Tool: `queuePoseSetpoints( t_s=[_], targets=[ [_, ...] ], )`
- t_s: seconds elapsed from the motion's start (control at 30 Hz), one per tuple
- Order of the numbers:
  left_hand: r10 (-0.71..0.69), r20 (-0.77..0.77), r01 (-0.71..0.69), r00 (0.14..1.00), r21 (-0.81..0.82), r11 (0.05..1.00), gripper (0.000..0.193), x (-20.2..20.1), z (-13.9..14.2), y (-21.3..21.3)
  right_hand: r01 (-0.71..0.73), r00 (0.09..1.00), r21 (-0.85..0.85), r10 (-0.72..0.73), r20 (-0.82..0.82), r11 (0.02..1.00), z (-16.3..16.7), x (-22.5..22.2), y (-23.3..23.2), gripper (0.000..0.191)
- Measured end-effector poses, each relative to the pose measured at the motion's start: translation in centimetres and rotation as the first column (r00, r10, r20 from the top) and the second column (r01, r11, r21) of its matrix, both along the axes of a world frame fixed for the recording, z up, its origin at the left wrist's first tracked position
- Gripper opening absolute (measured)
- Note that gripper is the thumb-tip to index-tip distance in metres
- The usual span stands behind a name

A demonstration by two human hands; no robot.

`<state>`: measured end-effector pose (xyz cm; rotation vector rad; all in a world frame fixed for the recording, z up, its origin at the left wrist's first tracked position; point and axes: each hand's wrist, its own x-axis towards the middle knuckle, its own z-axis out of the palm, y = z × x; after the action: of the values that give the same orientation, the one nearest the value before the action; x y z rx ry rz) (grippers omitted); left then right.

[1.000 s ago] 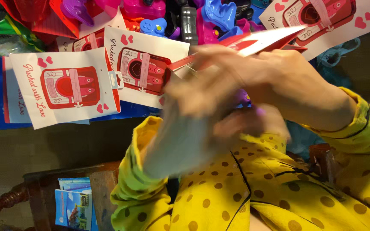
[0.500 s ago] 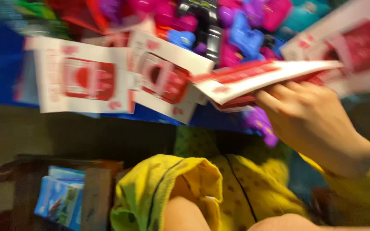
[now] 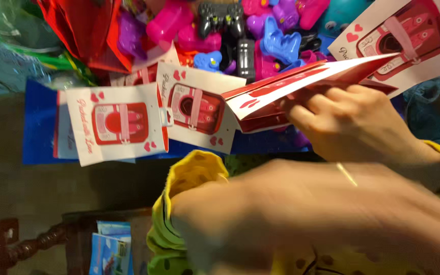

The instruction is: The person folds flat red paper gift bags into shape and places plastic toy game controllers into the bags, setting the packed bags in a stack on the table.

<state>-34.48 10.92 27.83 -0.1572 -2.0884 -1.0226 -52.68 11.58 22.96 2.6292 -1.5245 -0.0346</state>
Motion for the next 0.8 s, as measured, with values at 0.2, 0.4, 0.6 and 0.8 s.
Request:
queuePoseSetpoints(
  t_s=[0.2, 0.4, 0.6, 0.8],
  targets=[
    [0.713, 0.212, -0.597, 0.668, -0.42, 0.684, 0.045, 0.0, -4.6, -2.0, 0.06, 0.983, 0.107, -0.04, -0.178, 0.992, 0.6, 0.1, 0.2, 0.007],
    [0.775, 0.305, -0.624, 0.554, -0.465, 0.629, 0.047, 0.1, -7.8, -3.1, -0.099, 0.995, -0.034, 0.099, 0.006, 0.995, -2.1, -0.7, 0.0, 0.013],
    [0.765, 0.492, -0.616, 0.416, -0.466, 0.635, 0.006, -0.9, -9.1, -5.2, -0.032, 0.999, 0.248, 0.039, -0.025, 0.968, -2.4, -0.8, -0.3, 0.013],
    [0.812, 0.327, -0.686, 0.482, -0.435, 0.583, 0.012, -1.2, -10.3, -4.6, -0.17, 0.983, 0.474, 0.113, 0.148, 0.864, -1.5, -2.7, -4.1, 0.024]
  ],
)
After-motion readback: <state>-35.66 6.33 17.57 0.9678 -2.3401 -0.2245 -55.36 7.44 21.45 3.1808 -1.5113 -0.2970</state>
